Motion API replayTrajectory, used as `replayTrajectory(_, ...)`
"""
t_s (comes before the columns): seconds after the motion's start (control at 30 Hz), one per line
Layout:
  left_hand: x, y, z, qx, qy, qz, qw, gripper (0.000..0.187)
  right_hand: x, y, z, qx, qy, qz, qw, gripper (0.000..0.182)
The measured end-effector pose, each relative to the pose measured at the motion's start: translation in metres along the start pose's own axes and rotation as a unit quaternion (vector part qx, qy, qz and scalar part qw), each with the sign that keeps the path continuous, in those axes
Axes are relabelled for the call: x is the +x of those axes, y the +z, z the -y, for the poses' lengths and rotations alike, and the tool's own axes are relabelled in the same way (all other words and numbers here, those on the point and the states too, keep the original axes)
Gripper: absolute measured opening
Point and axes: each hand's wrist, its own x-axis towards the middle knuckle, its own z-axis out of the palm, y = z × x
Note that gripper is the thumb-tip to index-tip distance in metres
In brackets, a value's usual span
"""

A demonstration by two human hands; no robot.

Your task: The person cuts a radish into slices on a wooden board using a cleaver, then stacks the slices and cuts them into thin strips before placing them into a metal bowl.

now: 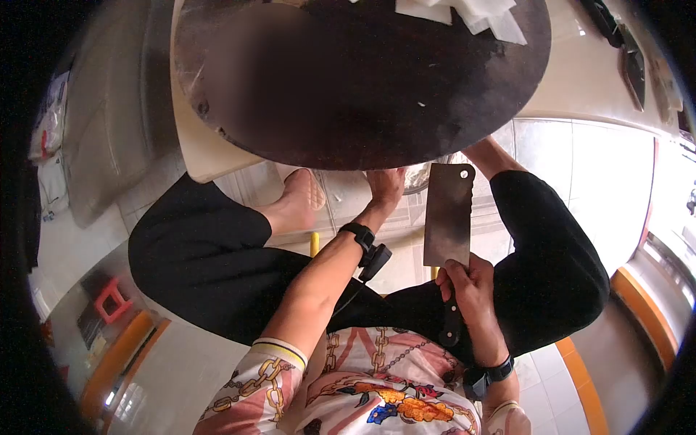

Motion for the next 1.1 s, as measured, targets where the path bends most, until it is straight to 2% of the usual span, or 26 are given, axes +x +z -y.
replayTrajectory(0.07, -0.002, 0.015, 0.015, 0.089, 0.104, -0.102, 0.985, 0.042, -0.001, 0.0, 0.002, 0.015, -0.006, 0.006, 1.0, 0.021)
replayTrajectory(0.1, -0.002, 0.021, 0.023, 0.087, 0.106, -0.098, 0.986, 0.042, -0.002, -0.001, 0.003, 0.017, -0.005, 0.002, 1.0, 0.021)
replayTrajectory(0.17, -0.002, 0.027, 0.038, 0.063, 0.057, -0.048, 0.995, 0.042, -0.002, -0.001, 0.004, 0.005, -0.003, 0.018, 1.0, 0.022)
replayTrajectory(0.2, 0.001, 0.019, 0.03, -0.067, -0.001, -0.049, 0.997, 0.042, -0.003, -0.002, 0.003, 0.014, 0.005, 0.02, 1.0, 0.022)
replayTrajectory(0.23, -0.001, 0.003, 0.014, 0.065, 0.013, 0.005, 0.998, 0.04, -0.003, -0.001, 0.004, 0.016, 0.006, 0.016, 1.0, 0.022)
replayTrajectory(0.3, 0.004, -0.012, 0.0, -0.035, -0.043, 0.027, 0.998, 0.039, -0.005, 0.0, 0.008, 0.027, 0.004, 0.027, 0.999, 0.022)
replayTrajectory(0.33, 0.006, -0.009, 0.006, -0.034, -0.042, 0.031, 0.998, 0.039, -0.006, 0.001, 0.011, 0.025, 0.011, 0.025, 0.999, 0.022)
replayTrajectory(0.37, 0.01, -0.006, 0.013, 0.063, 0.063, -0.042, 0.995, 0.039, -0.006, 0.001, 0.012, 0.027, 0.011, 0.023, 0.999, 0.022)
replayTrajectory(0.4, 0.015, -0.001, 0.025, 0.158, 0.166, -0.115, 0.967, 0.04, -0.006, 0.002, 0.013, 0.026, 0.015, 0.019, 0.999, 0.023)
replayTrajectory(0.43, 0.02, 0.004, 0.036, 0.25, 0.264, -0.185, 0.913, 0.04, -0.006, 0.002, 0.013, 0.024, 0.019, 0.016, 0.999, 0.023)
replayTrajectory(0.47, 0.022, 0.008, 0.046, 0.337, 0.354, -0.249, 0.836, 0.041, -0.005, 0.002, 0.012, 0.023, 0.02, 0.019, 0.999, 0.023)
replayTrajectory(0.5, 0.023, 0.007, 0.049, 0.415, 0.435, -0.307, 0.738, 0.041, -0.005, 0.002, 0.013, 0.024, 0.019, 0.021, 0.999, 0.023)
replayTrajectory(0.53, 0.021, 0.007, 0.05, 0.4, 0.426, -0.292, 0.757, 0.041, -0.004, 0.003, 0.013, 0.025, 0.016, 0.021, 0.999, 0.023)
replayTrajectory(0.57, 0.017, 0.009, 0.049, 0.327, 0.371, -0.229, 0.838, 0.041, -0.004, 0.004, 0.014, 0.025, 0.017, 0.022, 0.999, 0.023)
replayTrajectory(0.6, 0.012, 0.008, 0.043, 0.208, 0.273, -0.152, 0.927, 0.041, -0.005, 0.005, 0.015, 0.034, 0.019, 0.024, 0.999, 0.023)
replayTrajectory(0.63, 0.006, 0.007, 0.038, 0.099, 0.177, -0.091, 0.975, 0.041, -0.005, 0.006, 0.016, 0.043, 0.021, 0.024, 0.999, 0.023)
replayTrajectory(0.67, 0.004, 0.004, 0.034, 0.032, 0.107, -0.058, 0.992, 0.041, -0.005, 0.005, 0.016, 0.042, 0.021, 0.025, 0.999, 0.023)
replayTrajectory(0.77, 0.001, -0.006, 0.03, -0.065, 0.004, -0.023, 0.998, 0.041, -0.004, 0.004, 0.014, 0.038, 0.021, 0.041, 0.998, 0.022)
replayTrajectory(0.83, -0.002, -0.006, 0.031, -0.083, -0.024, -0.027, 0.996, 0.041, -0.005, 0.006, 0.017, 0.047, 0.025, 0.038, 0.998, 0.021)
replayTrajectory(0.9, -0.004, 0.002, 0.03, 0.018, 0.05, -0.072, 0.996, 0.04, -0.005, 0.007, 0.018, 0.037, 0.027, 0.043, 0.998, 0.021)
replayTrajectory(0.93, -0.006, 0.012, 0.032, -0.025, 0.051, -0.14, 0.989, 0.039, -0.006, 0.008, 0.018, 0.03, 0.029, 0.04, 0.998, 0.021)
replayTrajectory(0.97, -0.001, 0.022, 0.036, -0.013, 0.045, -0.185, 0.982, 0.032, -0.006, 0.009, 0.018, 0.026, 0.028, 0.044, 0.998, 0.021)
replayTrajectory(1.03, -0.003, 0.0, 0.012, -0.065, 0.026, -0.222, 0.972, 0.019, -0.005, 0.01, 0.017, 0.038, 0.03, 0.031, 0.998, 0.019)
replayTrajectory(1.07, -0.012, 0.003, 0.029, -0.067, 0.023, -0.228, 0.971, 0.019, -0.004, 0.01, 0.015, 0.032, 0.028, 0.033, 0.999, 0.019)
replayTrajectory(1.1, -0.023, 0.017, 0.063, -0.095, -0.079, -0.266, 0.956, 0.014, -0.003, 0.01, 0.012, 0.037, 0.025, 0.031, 0.999, 0.018)
